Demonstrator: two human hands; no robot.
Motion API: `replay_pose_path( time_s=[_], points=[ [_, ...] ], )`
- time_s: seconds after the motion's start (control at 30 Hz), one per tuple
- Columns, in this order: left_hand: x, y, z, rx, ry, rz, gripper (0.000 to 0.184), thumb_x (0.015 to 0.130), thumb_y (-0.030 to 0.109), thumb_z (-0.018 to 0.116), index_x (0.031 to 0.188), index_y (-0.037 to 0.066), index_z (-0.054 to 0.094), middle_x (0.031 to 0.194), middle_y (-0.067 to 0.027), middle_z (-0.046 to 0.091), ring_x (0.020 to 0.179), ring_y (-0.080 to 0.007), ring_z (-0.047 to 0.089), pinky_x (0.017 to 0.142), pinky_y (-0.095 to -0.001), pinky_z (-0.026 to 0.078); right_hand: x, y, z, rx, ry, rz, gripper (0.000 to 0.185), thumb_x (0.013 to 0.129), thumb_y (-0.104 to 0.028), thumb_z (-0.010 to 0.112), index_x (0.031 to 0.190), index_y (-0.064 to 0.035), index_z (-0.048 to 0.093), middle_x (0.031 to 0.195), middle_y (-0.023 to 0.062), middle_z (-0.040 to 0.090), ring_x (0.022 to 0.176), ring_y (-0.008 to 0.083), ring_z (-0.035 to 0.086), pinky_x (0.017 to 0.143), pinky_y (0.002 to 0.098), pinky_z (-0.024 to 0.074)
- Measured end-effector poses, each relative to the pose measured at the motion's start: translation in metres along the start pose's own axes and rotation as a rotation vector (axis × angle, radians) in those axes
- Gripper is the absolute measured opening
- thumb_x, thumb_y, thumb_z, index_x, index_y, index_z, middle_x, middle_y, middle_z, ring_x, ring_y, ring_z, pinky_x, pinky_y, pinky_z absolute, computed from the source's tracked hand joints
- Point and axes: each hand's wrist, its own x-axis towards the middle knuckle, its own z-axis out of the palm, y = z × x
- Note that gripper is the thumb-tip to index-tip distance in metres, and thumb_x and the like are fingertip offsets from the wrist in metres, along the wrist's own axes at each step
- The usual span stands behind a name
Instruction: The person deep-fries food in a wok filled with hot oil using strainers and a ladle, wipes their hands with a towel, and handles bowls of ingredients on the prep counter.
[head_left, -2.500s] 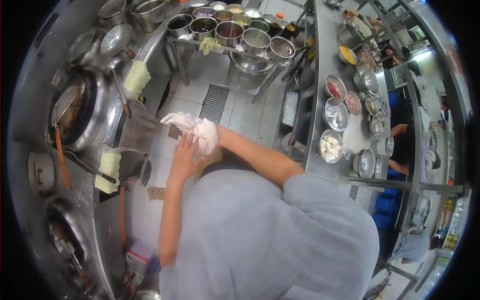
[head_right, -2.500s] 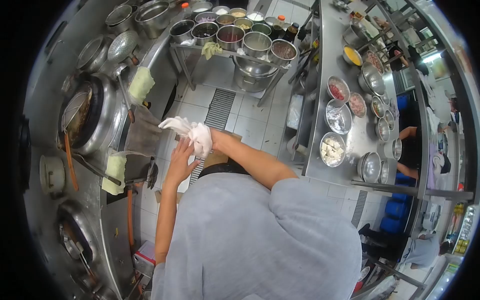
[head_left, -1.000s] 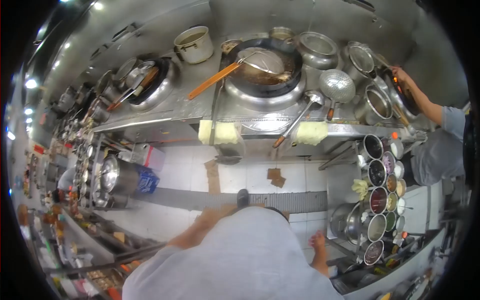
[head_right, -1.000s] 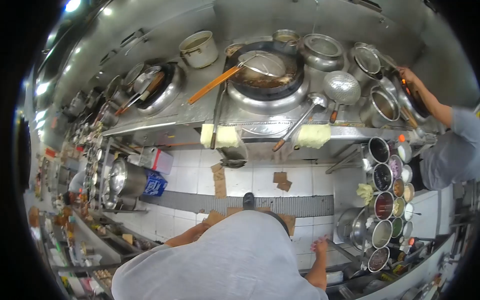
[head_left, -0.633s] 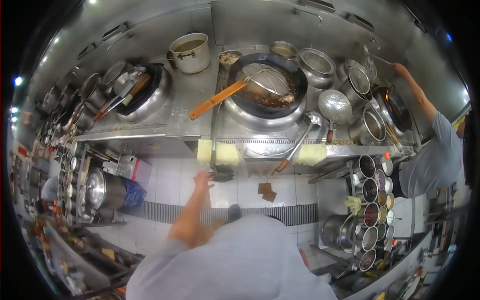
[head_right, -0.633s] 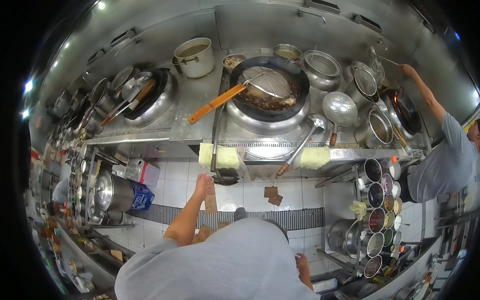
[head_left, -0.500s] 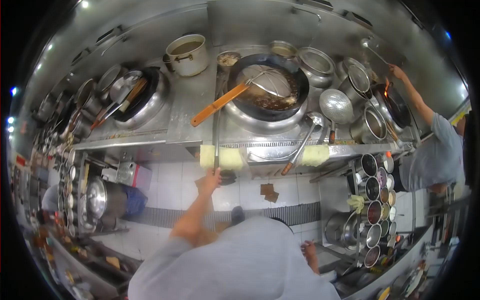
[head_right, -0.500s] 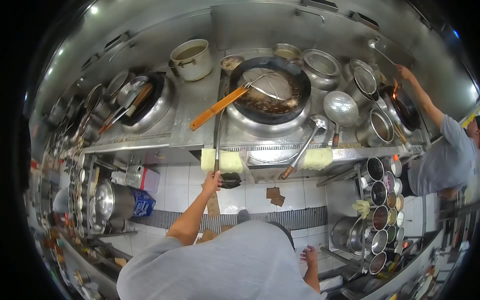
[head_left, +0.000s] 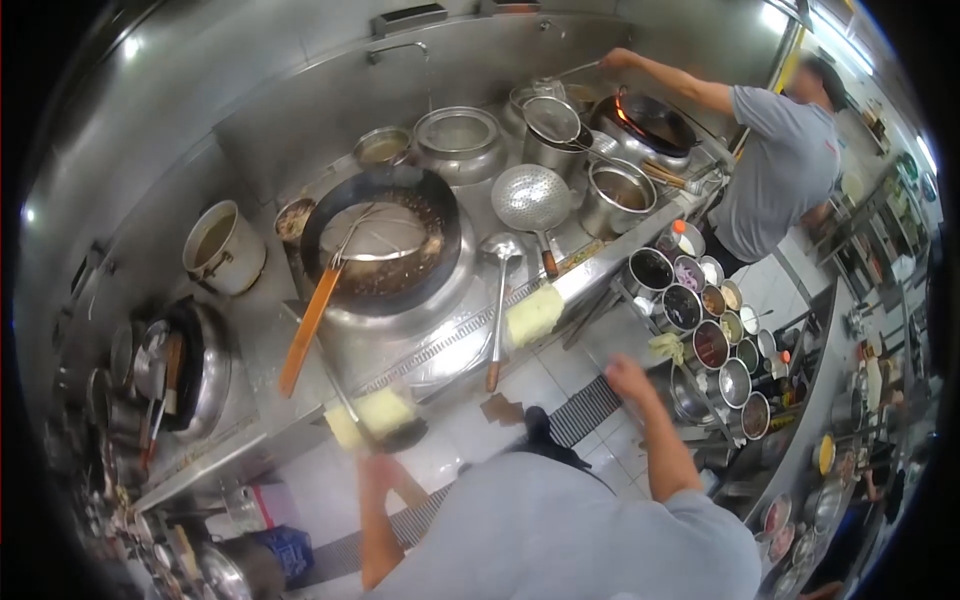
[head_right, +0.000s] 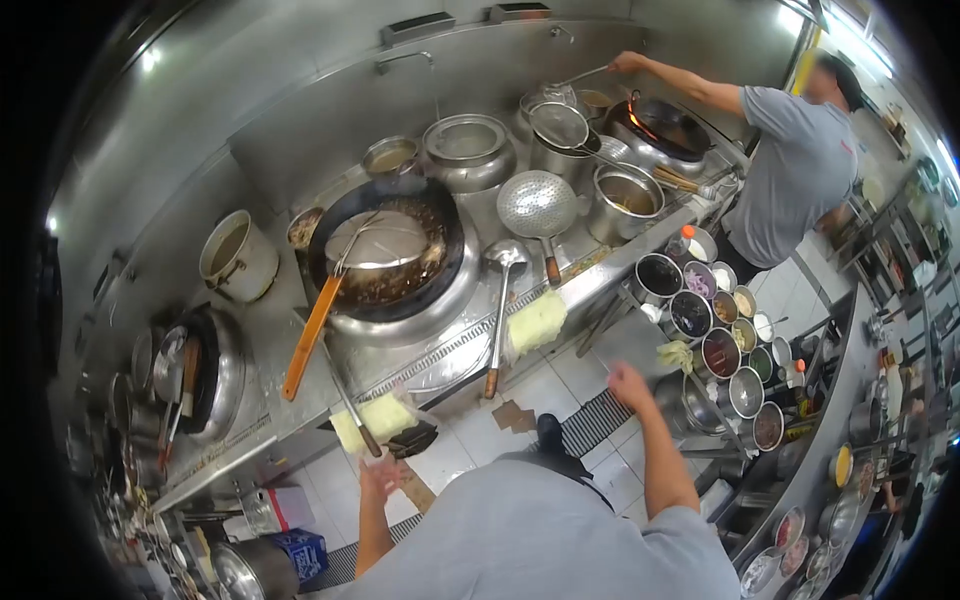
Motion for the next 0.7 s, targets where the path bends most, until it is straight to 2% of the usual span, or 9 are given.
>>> replay_pose_path(
  time_s=[0.03, 0.07, 0.13, 0.27, 0.37, 0.53, 0.57, 0.63, 0.7],
  points=[
    [-0.015, -0.016, 0.017, 0.222, 0.463, 0.038, 0.062, 0.091, 0.065, 0.036, 0.116, 0.010, 0.050, 0.088, -0.0111, 0.062, 0.080, -0.0294, 0.061, 0.064, -0.0439, 0.050, 0.018, -0.029, -0.022, -0.136, 0.246, -0.325, 0.040, 0.087, -0.020, 0.060, 0.124, -0.0051, 0.054, 0.101, 0.0107, 0.063, 0.084, 0.0184, 0.062, 0.071, 0.0307, 0.0515],
    [-0.030, -0.034, 0.031, 0.442, 0.925, 0.086, 0.059, 0.092, 0.061, 0.038, 0.119, 0.010, 0.049, 0.088, -0.0111, 0.062, 0.077, -0.0289, 0.061, 0.062, -0.0434, 0.050, 0.039, -0.062, -0.049, 0.272, 0.126, -0.205, 0.042, 0.088, -0.020, 0.059, 0.127, -0.0073, 0.051, 0.102, 0.0100, 0.062, 0.079, 0.0173, 0.063, 0.064, 0.0303, 0.0526],
    [-0.060, -0.070, 0.025, 0.533, 1.067, 0.012, 0.046, 0.093, 0.046, 0.046, 0.116, 0.007, 0.051, 0.082, -0.0110, 0.061, 0.071, -0.0279, 0.060, 0.063, -0.0447, 0.051, 0.091, -0.107, -0.100, 0.686, 0.081, -0.144, 0.045, 0.089, -0.019, 0.059, 0.130, -0.0092, 0.046, 0.100, 0.0088, 0.062, 0.078, 0.0164, 0.063, 0.061, 0.0314, 0.0536],
    [-0.078, -0.147, 0.052, 0.944, 1.058, -0.118, 0.042, 0.092, 0.041, 0.047, 0.114, 0.005, 0.052, 0.085, -0.0121, 0.061, 0.072, -0.0272, 0.061, 0.065, -0.0428, 0.051, 0.217, -0.148, -0.184, 0.959, 0.212, -0.214, 0.044, 0.089, -0.015, 0.057, 0.132, -0.0101, 0.044, 0.101, 0.0091, 0.059, 0.074, 0.0195, 0.062, 0.056, 0.0336, 0.0536],
    [-0.061, -0.184, 0.087, 1.129, 1.027, -0.140, 0.039, 0.092, 0.037, 0.048, 0.113, 0.004, 0.053, 0.087, -0.0130, 0.062, 0.072, -0.0267, 0.061, 0.066, -0.0413, 0.051, 0.315, -0.160, -0.225, 0.810, 0.375, -0.201, 0.045, 0.089, -0.020, 0.057, 0.131, -0.0092, 0.045, 0.104, 0.0098, 0.061, 0.082, 0.0200, 0.063, 0.063, 0.0355, 0.0555],
    [-0.044, -0.205, 0.124, 1.229, 1.033, -0.091, 0.034, 0.092, 0.030, 0.050, 0.111, 0.002, 0.055, 0.091, -0.0144, 0.062, 0.073, -0.0258, 0.061, 0.068, -0.0389, 0.051, 0.477, -0.135, -0.254, -0.101, 0.631, -0.195, 0.041, 0.088, -0.026, 0.060, 0.123, -0.0057, 0.053, 0.104, 0.0137, 0.064, 0.087, 0.0229, 0.064, 0.067, 0.0335, 0.0553],
    [-0.045, -0.206, 0.126, 1.247, 1.034, -0.070, 0.033, 0.092, 0.028, 0.051, 0.110, 0.001, 0.055, 0.092, -0.0147, 0.063, 0.074, -0.0257, 0.061, 0.068, -0.0384, 0.051, 0.489, -0.144, -0.249, -0.097, 0.607, -0.214, 0.041, 0.088, -0.026, 0.060, 0.123, -0.0057, 0.053, 0.104, 0.0137, 0.064, 0.087, 0.0229, 0.064, 0.067, 0.0335, 0.0553],
    [-0.043, -0.211, 0.127, 1.280, 1.028, -0.033, 0.031, 0.092, 0.026, 0.051, 0.109, 0.000, 0.056, 0.094, -0.0153, 0.063, 0.074, -0.0253, 0.061, 0.069, -0.0374, 0.051, 0.455, -0.187, -0.251, 0.731, -0.022, 0.071, 0.030, 0.089, -0.026, 0.061, 0.111, -0.0060, 0.057, 0.089, 0.0115, 0.066, 0.072, 0.0169, 0.062, 0.059, 0.0283, 0.0515],
    [-0.041, -0.214, 0.125, 1.321, 1.003, 0.016, 0.029, 0.092, 0.023, 0.052, 0.108, 0.000, 0.056, 0.095, -0.0158, 0.063, 0.074, -0.0250, 0.061, 0.069, -0.0364, 0.051, 0.474, -0.202, -0.232, 0.861, -0.224, 0.051, 0.025, 0.089, -0.026, 0.061, 0.105, -0.0063, 0.058, 0.085, 0.0104, 0.064, 0.064, 0.0142, 0.058, 0.056, 0.0283, 0.0489]
  ],
)
